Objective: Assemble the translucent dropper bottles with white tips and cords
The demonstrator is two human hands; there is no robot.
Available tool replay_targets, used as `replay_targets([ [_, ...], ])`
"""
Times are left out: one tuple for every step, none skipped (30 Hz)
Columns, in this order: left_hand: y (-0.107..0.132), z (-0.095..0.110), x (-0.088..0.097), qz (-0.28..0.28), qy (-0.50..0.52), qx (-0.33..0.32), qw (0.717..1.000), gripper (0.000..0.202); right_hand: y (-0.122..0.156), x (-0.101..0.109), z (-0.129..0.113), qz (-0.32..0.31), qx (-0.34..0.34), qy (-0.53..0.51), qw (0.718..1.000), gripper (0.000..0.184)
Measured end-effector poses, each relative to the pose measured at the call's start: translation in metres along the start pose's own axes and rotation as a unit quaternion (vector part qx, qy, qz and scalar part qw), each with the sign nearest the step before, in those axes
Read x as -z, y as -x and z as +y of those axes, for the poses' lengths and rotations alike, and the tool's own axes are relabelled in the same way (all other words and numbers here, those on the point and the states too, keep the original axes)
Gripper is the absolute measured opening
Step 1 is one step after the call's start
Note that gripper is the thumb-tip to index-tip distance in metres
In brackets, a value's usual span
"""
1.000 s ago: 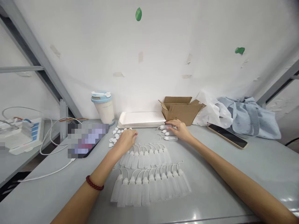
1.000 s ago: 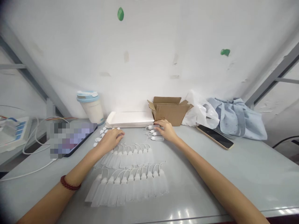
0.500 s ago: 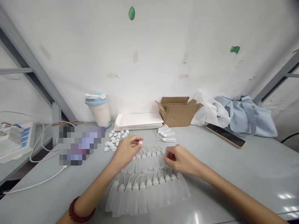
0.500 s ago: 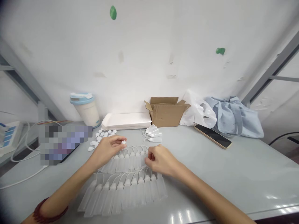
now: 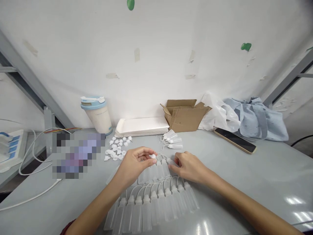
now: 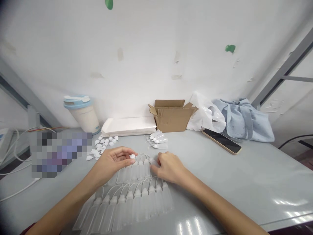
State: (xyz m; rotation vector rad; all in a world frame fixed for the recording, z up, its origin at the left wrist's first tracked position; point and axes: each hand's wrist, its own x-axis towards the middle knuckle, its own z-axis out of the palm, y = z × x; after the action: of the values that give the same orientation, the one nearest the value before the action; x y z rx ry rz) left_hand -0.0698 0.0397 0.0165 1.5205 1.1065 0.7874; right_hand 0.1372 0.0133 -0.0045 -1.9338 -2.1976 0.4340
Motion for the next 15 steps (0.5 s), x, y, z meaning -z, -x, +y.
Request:
replay_targets([
  [0.000, 0.000, -0.001, -0.005, 0.005, 0.000, 1.000, 0.020, -0.001, 0.000, 0.001, 0.001, 0.001, 0.008, 1.000, 0.025],
  [0.001, -0.001, -0.001, -0.009, 0.009, 0.000, 1.000, 0.019, -0.001, 0.000, 0.001, 0.005, 0.001, 0.015, 1.000, 0.025],
  [0.001, -0.001, -0.002, -0.013, 0.013, -0.001, 1.000, 0.018, -0.001, 0.000, 0.001, 0.013, 0.001, 0.019, 1.000, 0.025],
  [0.001, -0.002, -0.002, -0.017, 0.018, -0.002, 1.000, 0.018, -0.001, 0.000, 0.001, 0.024, 0.001, 0.020, 1.000, 0.025],
  [0.001, -0.003, -0.003, -0.022, 0.022, -0.003, 1.000, 0.018, 0.000, 0.000, 0.000, 0.036, 0.002, 0.018, 0.999, 0.025],
  [0.001, -0.004, -0.003, -0.026, 0.024, -0.003, 0.999, 0.018, 0.000, 0.000, 0.000, 0.050, 0.002, 0.014, 0.999, 0.025],
  [0.000, -0.005, -0.004, -0.030, 0.026, -0.002, 0.999, 0.018, 0.001, 0.000, -0.001, 0.063, 0.002, 0.010, 0.998, 0.025],
  [0.000, -0.005, -0.004, -0.033, 0.028, -0.001, 0.999, 0.018, 0.002, 0.000, -0.002, 0.074, 0.002, 0.005, 0.997, 0.025],
  [0.000, -0.006, -0.005, -0.035, 0.030, 0.001, 0.999, 0.018, 0.002, 0.000, -0.004, 0.084, 0.003, 0.001, 0.996, 0.025],
  [-0.001, -0.006, -0.006, -0.036, 0.033, 0.004, 0.999, 0.019, 0.003, 0.000, -0.005, 0.092, 0.006, -0.004, 0.996, 0.025],
  [-0.001, -0.006, -0.007, -0.035, 0.037, 0.007, 0.999, 0.019, 0.004, -0.001, -0.007, 0.098, 0.013, -0.010, 0.995, 0.025],
  [-0.001, -0.006, -0.008, -0.034, 0.042, 0.012, 0.998, 0.020, 0.005, -0.002, -0.008, 0.102, 0.024, -0.018, 0.994, 0.024],
  [-0.001, -0.006, -0.009, -0.031, 0.046, 0.018, 0.998, 0.021, 0.006, -0.002, -0.010, 0.106, 0.039, -0.028, 0.993, 0.023],
  [-0.001, -0.006, -0.010, -0.027, 0.050, 0.024, 0.998, 0.022, 0.008, -0.003, -0.011, 0.110, 0.055, -0.036, 0.992, 0.022],
  [-0.001, -0.005, -0.010, -0.022, 0.055, 0.027, 0.998, 0.023, 0.009, -0.003, -0.012, 0.113, 0.073, -0.043, 0.990, 0.021],
])
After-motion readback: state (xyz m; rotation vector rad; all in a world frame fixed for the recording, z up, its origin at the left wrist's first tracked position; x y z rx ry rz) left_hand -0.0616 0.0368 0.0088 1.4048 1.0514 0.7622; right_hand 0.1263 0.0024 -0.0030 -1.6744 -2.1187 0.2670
